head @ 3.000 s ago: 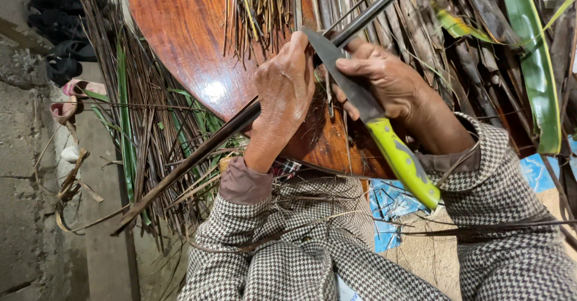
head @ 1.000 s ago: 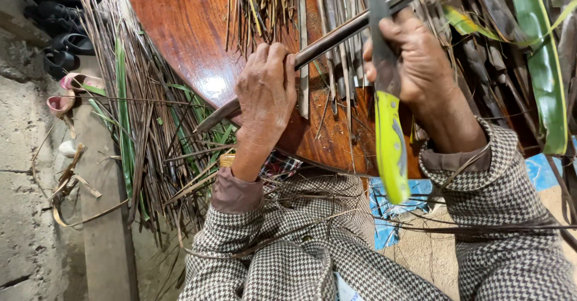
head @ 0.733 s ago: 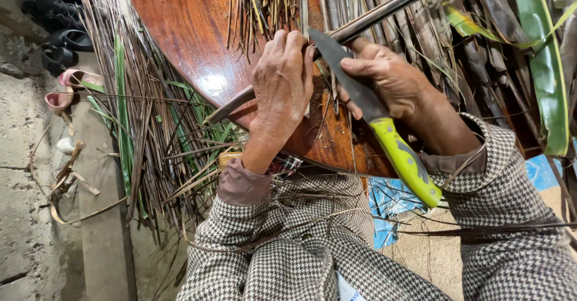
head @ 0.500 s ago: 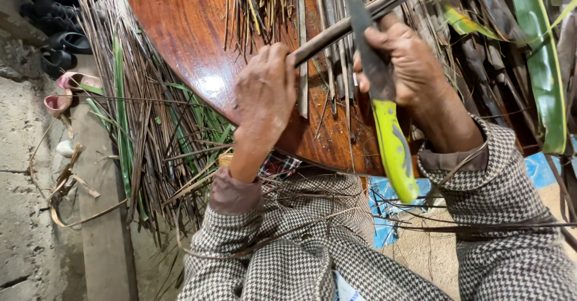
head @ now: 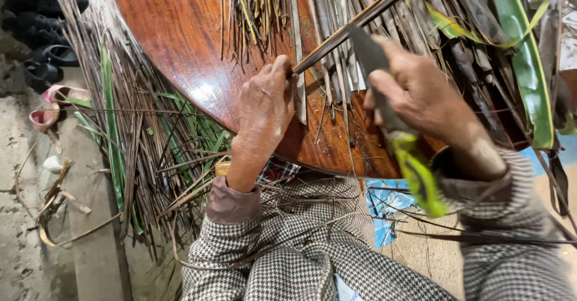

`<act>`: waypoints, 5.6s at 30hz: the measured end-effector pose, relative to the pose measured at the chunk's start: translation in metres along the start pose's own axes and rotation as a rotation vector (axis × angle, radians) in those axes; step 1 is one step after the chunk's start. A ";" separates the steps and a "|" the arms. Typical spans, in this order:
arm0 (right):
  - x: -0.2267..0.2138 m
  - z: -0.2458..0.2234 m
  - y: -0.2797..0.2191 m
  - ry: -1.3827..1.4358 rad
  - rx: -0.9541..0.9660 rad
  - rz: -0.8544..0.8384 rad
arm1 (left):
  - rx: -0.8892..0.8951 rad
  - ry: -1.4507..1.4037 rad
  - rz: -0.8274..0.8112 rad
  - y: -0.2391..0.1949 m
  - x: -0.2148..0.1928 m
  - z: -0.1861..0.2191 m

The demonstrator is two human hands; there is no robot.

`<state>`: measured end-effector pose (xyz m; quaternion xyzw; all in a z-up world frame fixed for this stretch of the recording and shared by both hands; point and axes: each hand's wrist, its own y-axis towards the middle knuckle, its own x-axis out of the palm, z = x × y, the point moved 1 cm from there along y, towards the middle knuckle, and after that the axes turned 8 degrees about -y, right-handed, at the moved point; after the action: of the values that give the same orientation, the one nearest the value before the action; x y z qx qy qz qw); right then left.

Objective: The person uses a knife to split long dried palm leaves into thin strips on a wooden table. They hold each leaf, slice it lengthwise, and separate the resulting strips, repeating the process for multiple leaves.

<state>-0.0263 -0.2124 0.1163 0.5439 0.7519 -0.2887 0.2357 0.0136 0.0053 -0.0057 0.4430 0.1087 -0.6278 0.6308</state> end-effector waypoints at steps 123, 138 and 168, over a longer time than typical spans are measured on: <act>0.013 0.080 0.083 -1.510 -0.233 0.519 | 0.165 -0.614 0.054 0.000 0.004 0.018; 0.025 0.072 0.071 -1.452 -0.309 0.499 | 0.111 -0.455 0.009 -0.005 0.026 0.004; 0.041 0.066 0.041 -1.458 -0.297 0.576 | 0.180 -0.120 0.058 -0.026 0.028 0.022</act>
<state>0.0032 -0.2197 0.0341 0.3538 0.2688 -0.3963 0.8034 -0.0141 -0.0247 -0.0229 0.4622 0.0009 -0.6419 0.6118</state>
